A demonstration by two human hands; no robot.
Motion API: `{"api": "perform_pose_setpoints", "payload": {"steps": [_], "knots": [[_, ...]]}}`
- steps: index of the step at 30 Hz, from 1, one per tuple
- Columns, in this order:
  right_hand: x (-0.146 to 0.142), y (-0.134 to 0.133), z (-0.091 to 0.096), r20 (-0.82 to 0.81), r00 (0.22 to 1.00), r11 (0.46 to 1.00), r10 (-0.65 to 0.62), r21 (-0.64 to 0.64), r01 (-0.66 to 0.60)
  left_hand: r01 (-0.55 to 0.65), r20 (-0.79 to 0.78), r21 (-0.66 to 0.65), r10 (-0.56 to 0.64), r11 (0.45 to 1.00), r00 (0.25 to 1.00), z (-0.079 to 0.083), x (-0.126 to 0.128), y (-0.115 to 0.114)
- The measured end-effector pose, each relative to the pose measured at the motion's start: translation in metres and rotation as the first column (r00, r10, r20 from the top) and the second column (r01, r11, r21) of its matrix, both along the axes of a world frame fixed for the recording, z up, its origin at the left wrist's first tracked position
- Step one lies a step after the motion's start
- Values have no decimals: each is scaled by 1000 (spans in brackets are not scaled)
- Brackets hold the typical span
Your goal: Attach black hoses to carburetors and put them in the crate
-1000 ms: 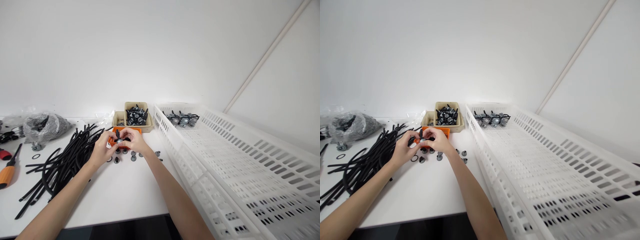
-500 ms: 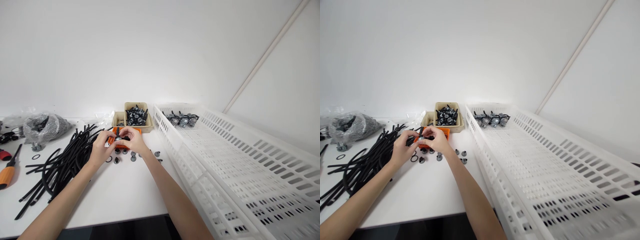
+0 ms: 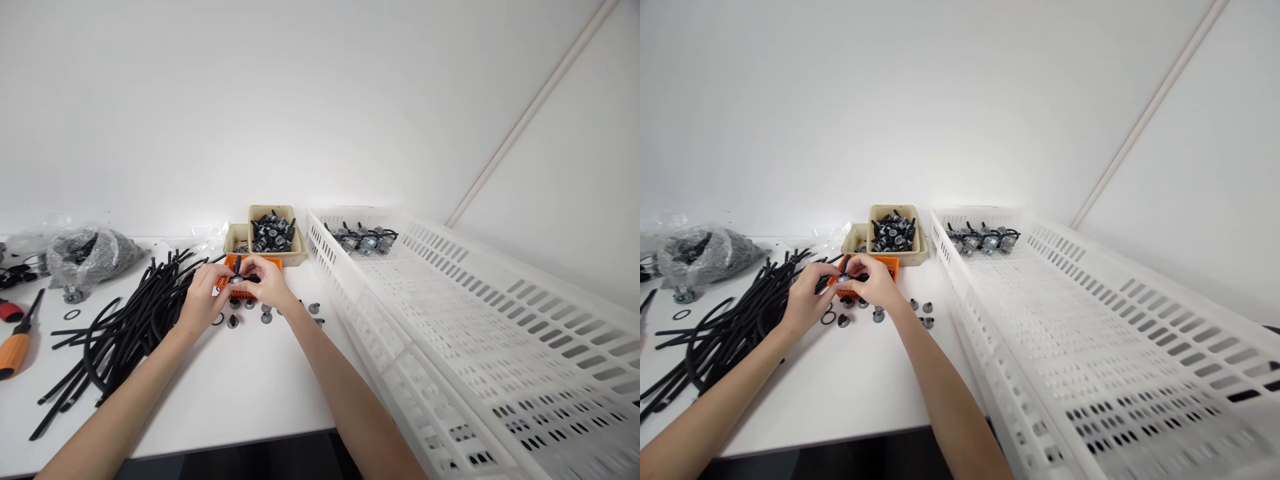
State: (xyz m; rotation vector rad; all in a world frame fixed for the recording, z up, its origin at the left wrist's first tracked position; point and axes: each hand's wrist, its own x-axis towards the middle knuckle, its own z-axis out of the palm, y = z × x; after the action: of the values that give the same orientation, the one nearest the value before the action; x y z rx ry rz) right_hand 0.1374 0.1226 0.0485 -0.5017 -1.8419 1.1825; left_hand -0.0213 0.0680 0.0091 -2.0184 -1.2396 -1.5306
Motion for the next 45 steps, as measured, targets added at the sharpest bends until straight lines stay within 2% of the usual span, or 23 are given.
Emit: {"api": "perform_pose_setpoints", "payload": {"steps": [5, 10, 13, 17, 22, 31, 36, 39, 45], "knots": [[-1, 1, -2, 0, 1000, 1000, 0, 8, 0, -6, 7, -14, 6, 1000, 1000, 0, 0, 0], [-5, 0, -5, -51, 998, 1000, 30, 2, -30, -30, 38, 25, 29, 999, 999, 2, 1, -1], [-4, -3, -1, -122, 991, 993, 52, -96, -64, -38, 43, 56, 36, 998, 998, 3, 0, -1], [-1, -4, 5, -143, 987, 959, 69, -263, -105, -50, 52, 67, 47, 996, 998, 2, 0, 0], [2, -3, 6, -165, 982, 917, 88, -372, -145, -84, 39, 100, 80, 991, 996, 3, 0, 0], [2, 3, 0, -193, 975, 917, 105, -362, -171, -112, -52, 122, 119, 986, 991, 6, 0, -1], [2, 4, -3, -200, 978, 907, 58, -398, -135, -93, -102, 146, 109, 985, 989, 8, 1, 0], [1, 5, -5, -216, 976, 912, 28, -395, -113, -73, -75, 97, 80, 993, 994, 6, 2, 0], [-3, 4, -6, -287, 958, 907, 6, -401, -126, -59, 98, -121, 71, 991, 993, -1, 7, 0]]}}
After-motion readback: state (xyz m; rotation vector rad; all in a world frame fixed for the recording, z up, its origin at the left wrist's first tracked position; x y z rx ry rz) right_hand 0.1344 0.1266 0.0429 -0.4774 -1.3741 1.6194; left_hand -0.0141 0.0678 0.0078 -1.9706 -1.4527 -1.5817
